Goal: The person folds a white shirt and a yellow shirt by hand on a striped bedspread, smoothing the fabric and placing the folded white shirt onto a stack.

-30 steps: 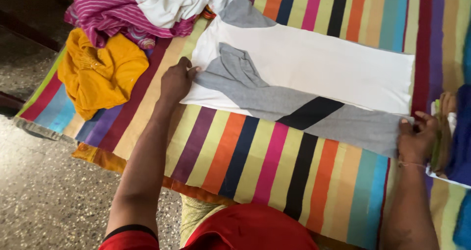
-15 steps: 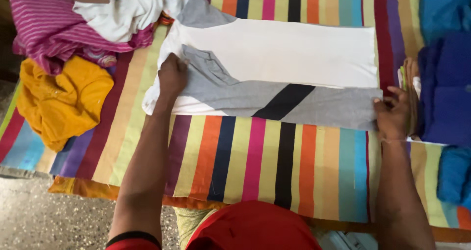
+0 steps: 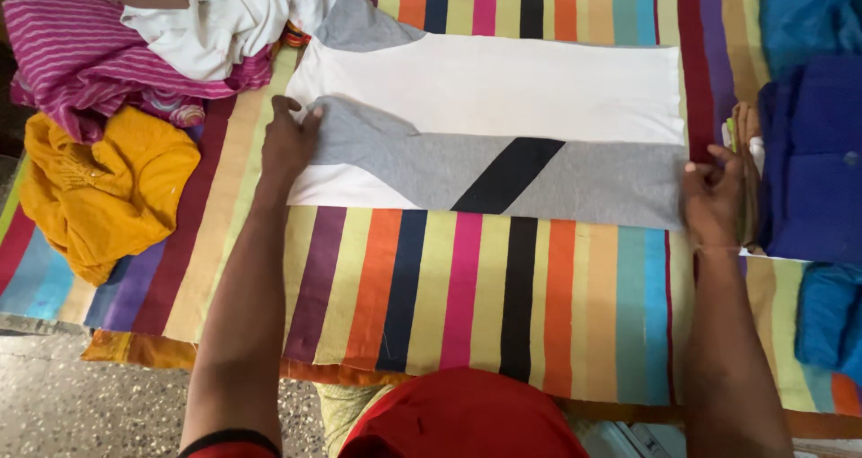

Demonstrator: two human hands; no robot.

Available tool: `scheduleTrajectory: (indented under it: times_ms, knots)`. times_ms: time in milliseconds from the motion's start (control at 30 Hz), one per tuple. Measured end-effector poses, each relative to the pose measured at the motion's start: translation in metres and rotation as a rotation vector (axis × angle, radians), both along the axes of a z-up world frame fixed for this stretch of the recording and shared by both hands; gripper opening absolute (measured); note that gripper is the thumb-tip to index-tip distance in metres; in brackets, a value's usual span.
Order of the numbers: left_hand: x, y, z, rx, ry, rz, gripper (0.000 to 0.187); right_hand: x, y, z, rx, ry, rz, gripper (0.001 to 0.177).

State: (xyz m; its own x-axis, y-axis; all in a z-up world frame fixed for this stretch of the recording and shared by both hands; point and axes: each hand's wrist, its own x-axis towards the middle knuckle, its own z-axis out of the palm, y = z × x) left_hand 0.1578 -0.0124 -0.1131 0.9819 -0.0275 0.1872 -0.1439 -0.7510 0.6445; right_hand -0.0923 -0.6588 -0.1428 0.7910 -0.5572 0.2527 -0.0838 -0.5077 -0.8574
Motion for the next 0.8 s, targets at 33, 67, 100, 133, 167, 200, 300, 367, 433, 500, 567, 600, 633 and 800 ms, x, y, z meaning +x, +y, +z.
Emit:
scheduleTrajectory:
  times_ms: [33,67,100,133,167,200,300,367,433,500,567,600,633,800]
  knots:
    - [-0.008,0.001,0.003,-0.045,-0.019,-0.053,0.049,-0.008,0.001,0.003,0.095,-0.024,0.046,0.046]
    - [-0.015,0.006,0.009,-0.045,-0.015,-0.058,0.049,-0.017,0.003,0.005,0.095,-0.021,0.041,0.046]
    - [-0.025,0.017,0.017,-0.06,0.071,-0.119,0.048,-0.025,0.004,0.008,0.087,0.036,0.019,0.048]
    - [-0.034,0.023,0.023,-0.076,0.155,-0.18,0.048,-0.034,0.005,0.008,0.079,0.093,-0.003,0.05]
    - [-0.041,0.027,0.027,-0.073,0.155,-0.171,0.048,-0.038,0.006,0.007,0.082,0.093,0.006,0.05]
    - [-0.048,0.032,0.032,-0.154,0.176,-0.175,0.047,-0.042,0.005,0.006,0.023,0.096,0.019,0.053]
    - [-0.06,0.05,0.038,-0.204,0.225,-0.191,0.046,-0.049,0.001,-0.002,-0.27,0.003,0.088,0.056]
    - [-0.068,0.063,0.039,-0.176,0.259,-0.196,0.046,-0.056,0.0,-0.008,-0.21,0.052,0.041,0.059]
    - [-0.076,0.074,0.04,-0.123,0.289,-0.13,0.042,-0.063,-0.001,-0.015,-0.116,0.044,0.077,0.057]
    - [-0.08,0.082,0.041,-0.099,0.245,-0.157,0.04,-0.067,-0.006,-0.018,-0.03,0.037,0.104,0.054]
    - [-0.087,0.085,0.045,-0.074,0.204,-0.201,0.04,-0.067,-0.005,-0.022,0.133,0.033,0.097,0.064]
    - [-0.093,0.082,0.047,-0.043,0.206,-0.182,0.043,-0.065,-0.004,-0.021,0.132,0.032,0.105,0.064]
    - [-0.098,0.079,0.049,-0.012,0.21,-0.17,0.047,-0.068,-0.003,-0.019,0.182,0.054,0.077,0.058]
    - [-0.114,0.07,0.042,-0.312,0.21,-0.075,0.047,-0.073,0.003,-0.015,0.313,0.046,0.073,0.044]
